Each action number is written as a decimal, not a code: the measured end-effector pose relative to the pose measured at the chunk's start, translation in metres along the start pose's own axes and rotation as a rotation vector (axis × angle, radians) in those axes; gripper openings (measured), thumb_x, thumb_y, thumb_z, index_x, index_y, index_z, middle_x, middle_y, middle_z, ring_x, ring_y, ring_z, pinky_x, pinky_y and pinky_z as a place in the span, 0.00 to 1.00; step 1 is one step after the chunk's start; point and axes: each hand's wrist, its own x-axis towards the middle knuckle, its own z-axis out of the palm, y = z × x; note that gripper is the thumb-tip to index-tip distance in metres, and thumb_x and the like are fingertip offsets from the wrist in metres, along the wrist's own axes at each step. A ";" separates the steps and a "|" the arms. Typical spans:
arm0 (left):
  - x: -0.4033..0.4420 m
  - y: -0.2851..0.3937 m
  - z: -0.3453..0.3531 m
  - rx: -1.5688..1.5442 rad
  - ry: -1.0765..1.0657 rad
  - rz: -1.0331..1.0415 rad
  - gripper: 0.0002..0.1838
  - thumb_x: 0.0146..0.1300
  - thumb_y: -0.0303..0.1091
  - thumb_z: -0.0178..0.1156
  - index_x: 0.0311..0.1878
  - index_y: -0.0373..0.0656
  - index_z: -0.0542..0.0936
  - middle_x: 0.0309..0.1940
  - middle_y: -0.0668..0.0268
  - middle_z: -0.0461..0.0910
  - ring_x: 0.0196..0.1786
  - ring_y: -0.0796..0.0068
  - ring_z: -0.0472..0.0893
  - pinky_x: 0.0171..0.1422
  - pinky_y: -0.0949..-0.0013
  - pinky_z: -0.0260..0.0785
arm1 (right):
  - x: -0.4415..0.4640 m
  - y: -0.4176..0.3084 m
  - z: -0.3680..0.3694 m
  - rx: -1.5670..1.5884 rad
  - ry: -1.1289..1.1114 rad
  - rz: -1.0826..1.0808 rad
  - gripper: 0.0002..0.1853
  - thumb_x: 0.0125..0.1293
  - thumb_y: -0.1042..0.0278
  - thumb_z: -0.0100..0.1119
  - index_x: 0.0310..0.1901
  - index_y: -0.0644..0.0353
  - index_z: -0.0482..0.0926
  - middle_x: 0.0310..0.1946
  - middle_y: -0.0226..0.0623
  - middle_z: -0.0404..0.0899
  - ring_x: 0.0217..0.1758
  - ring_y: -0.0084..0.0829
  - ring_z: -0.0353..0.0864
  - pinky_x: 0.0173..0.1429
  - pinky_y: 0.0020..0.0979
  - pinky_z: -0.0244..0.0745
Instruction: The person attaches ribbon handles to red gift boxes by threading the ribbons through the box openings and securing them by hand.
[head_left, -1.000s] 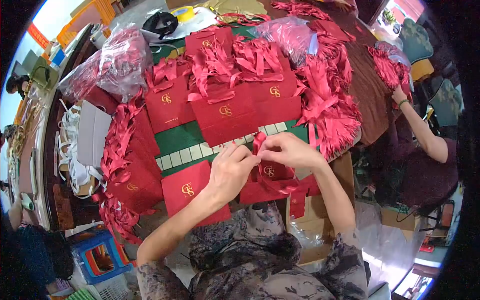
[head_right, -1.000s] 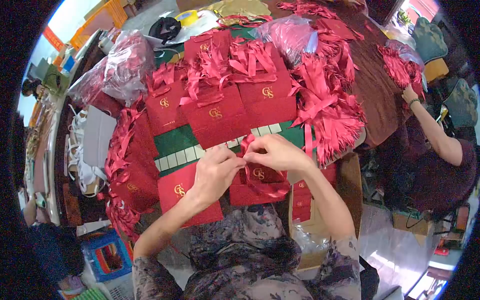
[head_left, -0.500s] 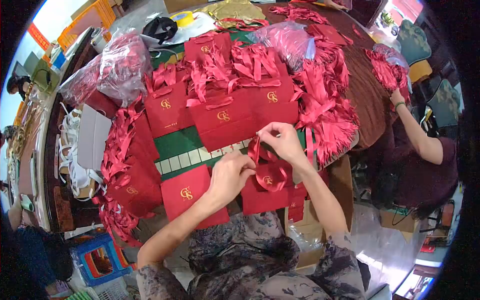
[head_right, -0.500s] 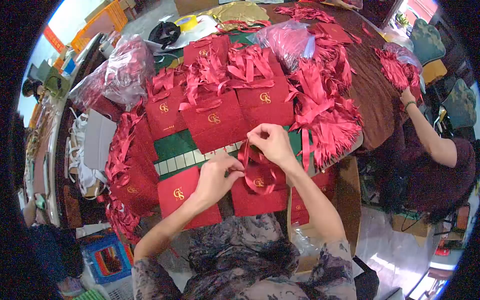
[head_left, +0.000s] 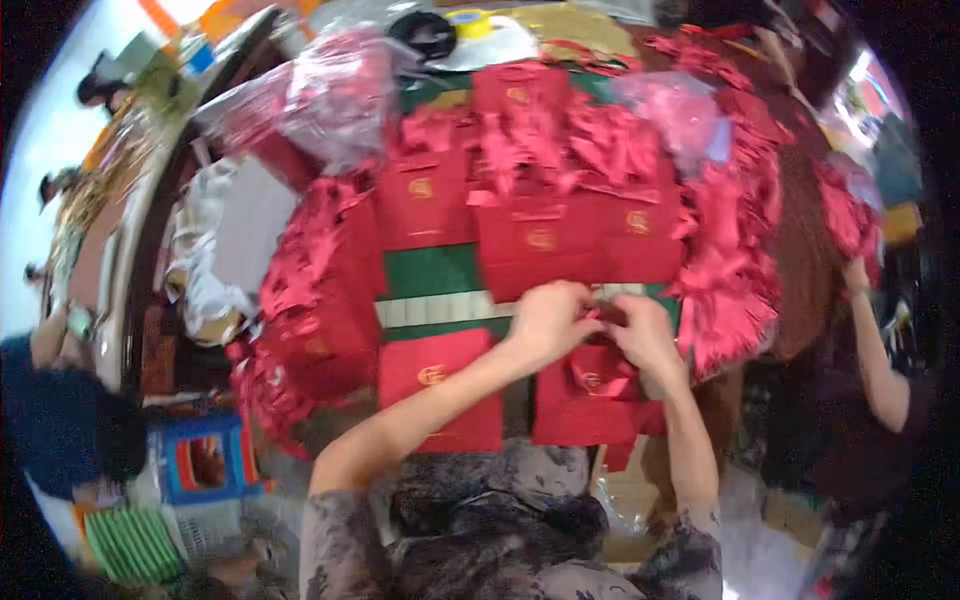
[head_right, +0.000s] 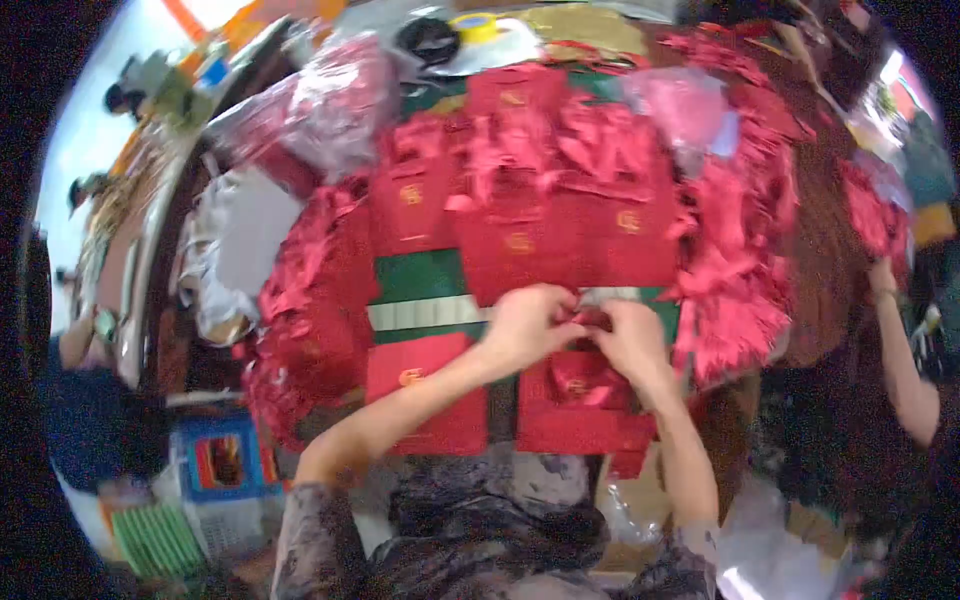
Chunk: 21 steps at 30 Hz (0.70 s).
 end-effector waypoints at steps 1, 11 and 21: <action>0.004 -0.006 0.009 0.050 0.001 0.013 0.17 0.52 0.44 0.72 0.41 0.44 0.86 0.35 0.57 0.86 0.41 0.53 0.86 0.46 0.55 0.78 | 0.001 0.004 0.003 0.036 -0.004 0.033 0.14 0.56 0.63 0.70 0.43 0.59 0.85 0.38 0.48 0.85 0.44 0.49 0.85 0.47 0.42 0.78; 0.005 -0.009 0.019 -0.224 0.153 -0.025 0.11 0.58 0.42 0.66 0.35 0.44 0.88 0.31 0.54 0.86 0.39 0.52 0.86 0.44 0.53 0.78 | -0.014 0.024 0.016 0.434 0.154 -0.037 0.06 0.67 0.76 0.59 0.42 0.68 0.80 0.37 0.36 0.83 0.43 0.24 0.80 0.51 0.28 0.74; -0.021 0.003 0.001 -0.502 0.057 0.027 0.09 0.67 0.32 0.65 0.43 0.34 0.84 0.31 0.64 0.86 0.34 0.82 0.82 0.39 0.72 0.75 | -0.041 -0.026 0.005 0.565 0.261 0.066 0.09 0.69 0.72 0.63 0.48 0.66 0.83 0.41 0.37 0.85 0.44 0.23 0.84 0.50 0.26 0.78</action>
